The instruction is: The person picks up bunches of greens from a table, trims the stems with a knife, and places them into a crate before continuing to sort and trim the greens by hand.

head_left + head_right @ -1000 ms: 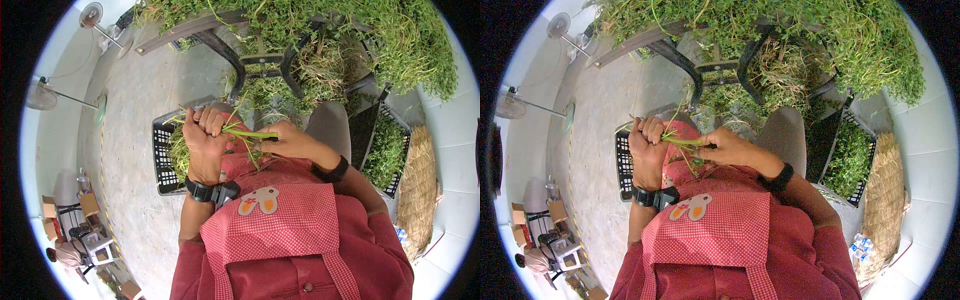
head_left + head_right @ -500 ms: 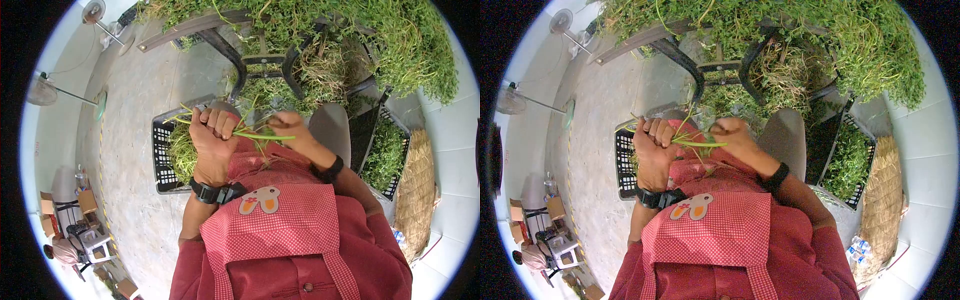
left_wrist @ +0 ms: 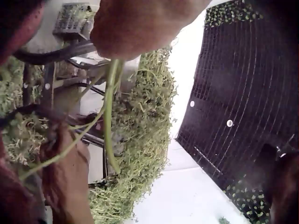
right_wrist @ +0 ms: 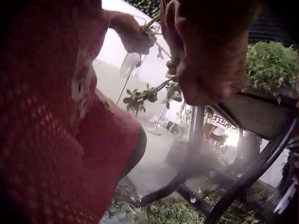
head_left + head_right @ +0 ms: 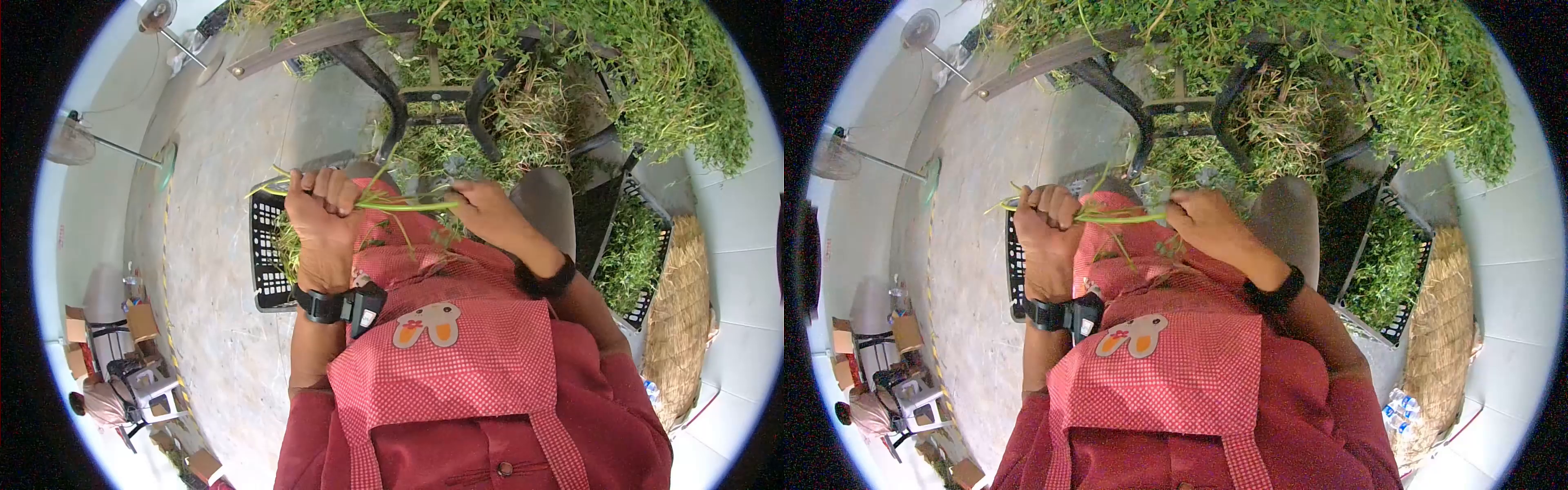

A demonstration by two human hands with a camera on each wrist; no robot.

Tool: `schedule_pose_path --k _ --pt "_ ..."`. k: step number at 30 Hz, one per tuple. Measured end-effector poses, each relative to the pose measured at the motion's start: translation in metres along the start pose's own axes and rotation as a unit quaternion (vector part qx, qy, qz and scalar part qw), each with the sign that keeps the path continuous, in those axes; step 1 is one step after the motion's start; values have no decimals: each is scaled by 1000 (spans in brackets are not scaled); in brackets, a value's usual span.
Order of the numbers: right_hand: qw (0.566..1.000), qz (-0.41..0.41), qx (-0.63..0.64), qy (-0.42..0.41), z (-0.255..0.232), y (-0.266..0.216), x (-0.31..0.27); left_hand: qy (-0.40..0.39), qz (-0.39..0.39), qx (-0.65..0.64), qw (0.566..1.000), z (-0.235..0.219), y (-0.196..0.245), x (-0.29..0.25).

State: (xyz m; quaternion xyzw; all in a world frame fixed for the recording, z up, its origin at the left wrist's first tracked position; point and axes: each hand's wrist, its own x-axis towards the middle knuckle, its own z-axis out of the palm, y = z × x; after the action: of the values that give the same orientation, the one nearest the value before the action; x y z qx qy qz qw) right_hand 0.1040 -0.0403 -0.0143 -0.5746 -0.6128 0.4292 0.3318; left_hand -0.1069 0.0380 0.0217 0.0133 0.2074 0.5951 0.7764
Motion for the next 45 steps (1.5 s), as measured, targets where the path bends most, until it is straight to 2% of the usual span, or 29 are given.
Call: schedule_pose_path --k 2,3,5,6,8,10,11,12,13,15,16,17,18,19,21,25,27,32,34,35,36,37,38,39,41,42,43,44,45 --pt "978 -107 -117 136 14 27 14 -5 -5 25 1000 1 -8 -2" --pt "978 -110 -118 135 14 30 19 11 -17 16 1000 -1 -13 -1" --pt "972 -44 -203 113 14 36 24 30 -28 6 999 -4 -19 -1" --pt "972 -43 -203 112 15 42 24 51 -20 44 997 -4 -22 -1" --pt "957 -52 -199 206 11 63 22 73 -13 81 994 -2 -18 -5" --pt "920 -136 -52 365 -15 133 16 -12 36 62 997 4 2 -10" --pt "940 136 135 282 -43 126 -2 -17 43 58 997 4 9 -6" --pt "881 252 256 307 -56 121 8 -38 37 15 998 0 16 -2" --pt "882 252 256 306 -56 96 6 -57 28 -26 998 -2 19 -1" --pt "893 283 301 181 -49 42 -2 -30 28 -34 999 -2 15 2" --pt "984 45 159 74 -40 60 -4 -23 20 -49 998 -6 11 4" --pt "964 118 235 27 -36 57 -6 -14 13 -64 998 -11 9 6" --pt "932 189 310 -22 -24 20 -4 -23 2 -71 997 -13 8 7" --pt "931 188 311 -26 -13 13 -4 -22 6 -70 997 -12 10 6" --pt "966 90 234 -64 4 6 -6 -10 11 -31 999 -8 10 4" --pt "950 59 269 -145 13 -3 -6 -8 25 -24 999 -3 6 0" --pt "963 51 191 -182 15 -16 -9 -26 13 -43 999 -7 5 1" --pt "961 72 229 -140 18 -12 -8 -21 17 -32 999 -1 3 -3" --pt "993 87 81 -13 17 -16 -4 -68 -21 -45 996 -1 0 -7" --pt "993 88 82 -13 20 -4 -2 -68 -22 -45 996 -2 -3 -8" --pt "993 -63 42 91 26 19 1 -82 -34 -69 994 -3 -5 -7" --pt "959 -211 1 191 26 24 3 -97 -45 -92 990 -5 -6 -7" --pt "924 130 337 121 15 28 3 -97 -45 -92 990 -6 -2 -5" --pt "925 129 337 120 8 34 2 -130 -39 -92 987 -8 7 -3" --pt "882 161 424 128 -4 50 4 -161 -22 -93 982 -9 15 -4" --pt "909 152 382 68 -8 50 3 -175 -46 -91 979 -5 17 -7" --pt "909 151 382 63 -4 49 6 -192 -71 -88 975 -3 19 -8" --pt "931 130 337 48 2 49 11 -258 -101 -81 957 -8 20 -5" --pt "950 109 290 33 8 47 15 -260 -98 -82 957 -7 22 -5"
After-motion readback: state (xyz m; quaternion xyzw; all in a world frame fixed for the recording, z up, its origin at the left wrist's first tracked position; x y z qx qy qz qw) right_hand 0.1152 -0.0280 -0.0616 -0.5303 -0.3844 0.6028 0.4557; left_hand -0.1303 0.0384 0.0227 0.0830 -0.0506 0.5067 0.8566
